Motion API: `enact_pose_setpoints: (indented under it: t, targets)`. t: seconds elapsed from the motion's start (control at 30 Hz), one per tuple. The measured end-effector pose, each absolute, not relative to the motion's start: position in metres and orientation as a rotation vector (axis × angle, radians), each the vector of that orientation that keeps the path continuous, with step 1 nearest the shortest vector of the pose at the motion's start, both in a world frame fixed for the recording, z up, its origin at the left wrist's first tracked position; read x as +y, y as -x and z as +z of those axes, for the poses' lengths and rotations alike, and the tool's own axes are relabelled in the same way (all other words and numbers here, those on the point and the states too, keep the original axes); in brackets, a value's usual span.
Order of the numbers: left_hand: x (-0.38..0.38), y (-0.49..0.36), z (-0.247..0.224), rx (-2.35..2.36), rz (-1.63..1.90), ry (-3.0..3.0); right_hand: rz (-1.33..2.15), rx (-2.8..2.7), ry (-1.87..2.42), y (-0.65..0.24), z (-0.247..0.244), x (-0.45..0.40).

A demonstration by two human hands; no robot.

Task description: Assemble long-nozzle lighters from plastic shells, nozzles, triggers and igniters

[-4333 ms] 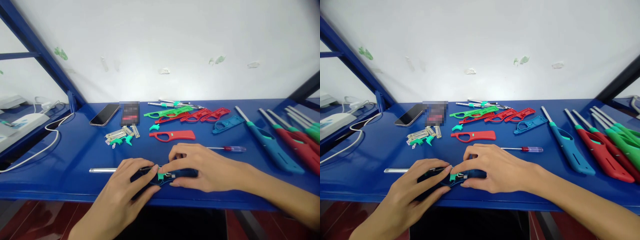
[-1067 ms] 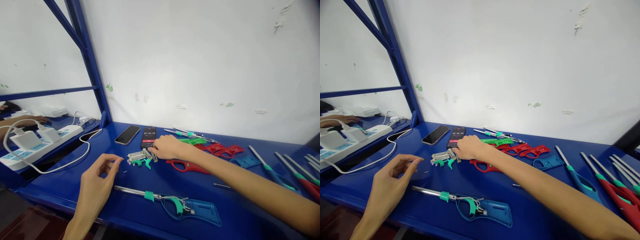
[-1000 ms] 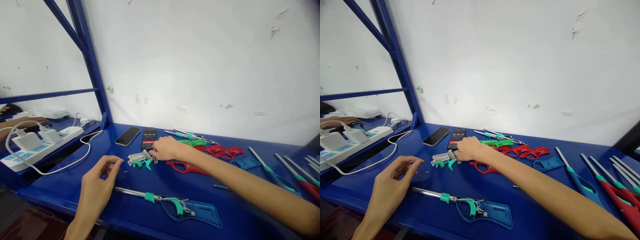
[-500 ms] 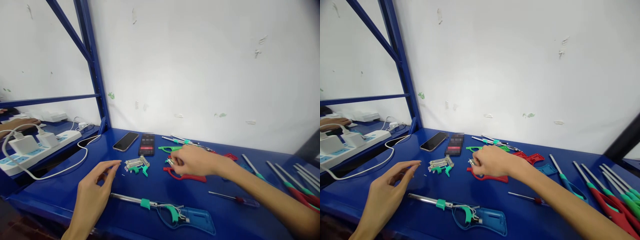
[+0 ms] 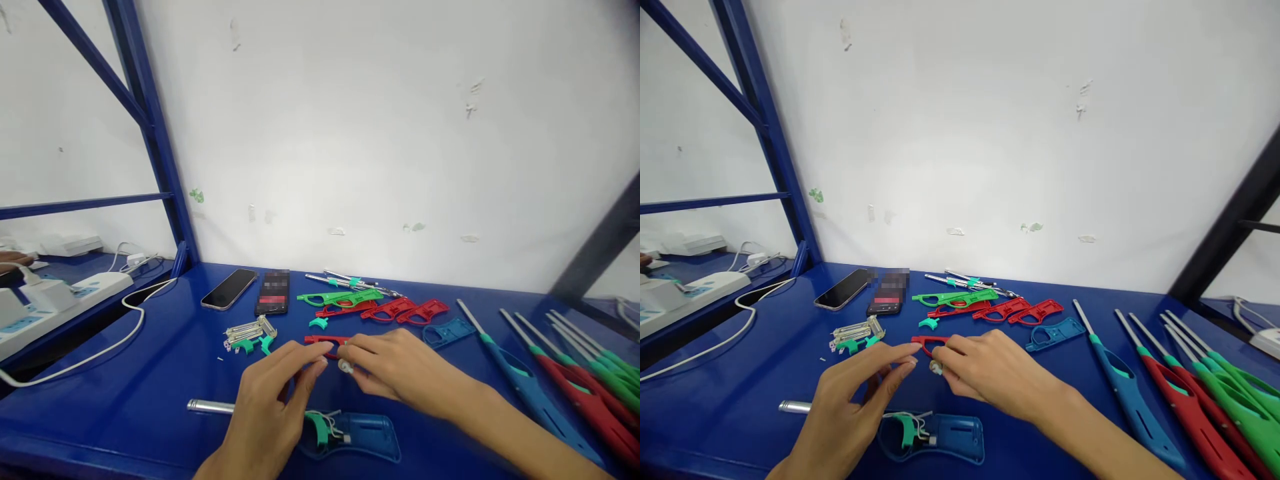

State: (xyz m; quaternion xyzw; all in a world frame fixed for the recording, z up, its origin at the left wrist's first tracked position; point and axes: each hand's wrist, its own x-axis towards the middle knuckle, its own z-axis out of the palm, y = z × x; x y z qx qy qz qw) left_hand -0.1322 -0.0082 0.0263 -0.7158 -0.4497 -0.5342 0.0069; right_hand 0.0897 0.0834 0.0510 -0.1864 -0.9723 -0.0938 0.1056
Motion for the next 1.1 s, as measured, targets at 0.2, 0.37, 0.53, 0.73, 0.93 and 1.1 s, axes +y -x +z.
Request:
enact_pose_setpoints:
  t: [0.2, 0.37, 0.53, 0.73, 0.93, 1.1]
  targets:
    - [-0.014, 0.135, 0.018, -1.490, -1.626, 2.191, -0.334, -2.754, 0.450, -0.096, 0.036, 0.086]
    - [-0.017, 0.137, 0.014, -1.410, -1.574, 2.257, -0.298, -2.694, 0.438, -0.089, 0.030, 0.077]
    - [-0.017, 0.136, 0.011, -1.348, -1.538, 2.320, -0.268, -2.681, 0.434, -0.086, 0.029, 0.074]
    - [-0.018, 0.136, 0.010, -1.450, -1.499, 2.341, -0.256, -2.678, 0.507, -0.089, 0.032, 0.075]
    - [-0.019, 0.136, 0.010, -1.464, -1.470, 2.390, -0.263, -2.659, 0.529, -0.089, 0.032, 0.074]
    - [-0.019, 0.137, 0.009, -1.491, -1.472, 2.397, -0.278, -2.638, 0.520, -0.090, 0.033, 0.074]
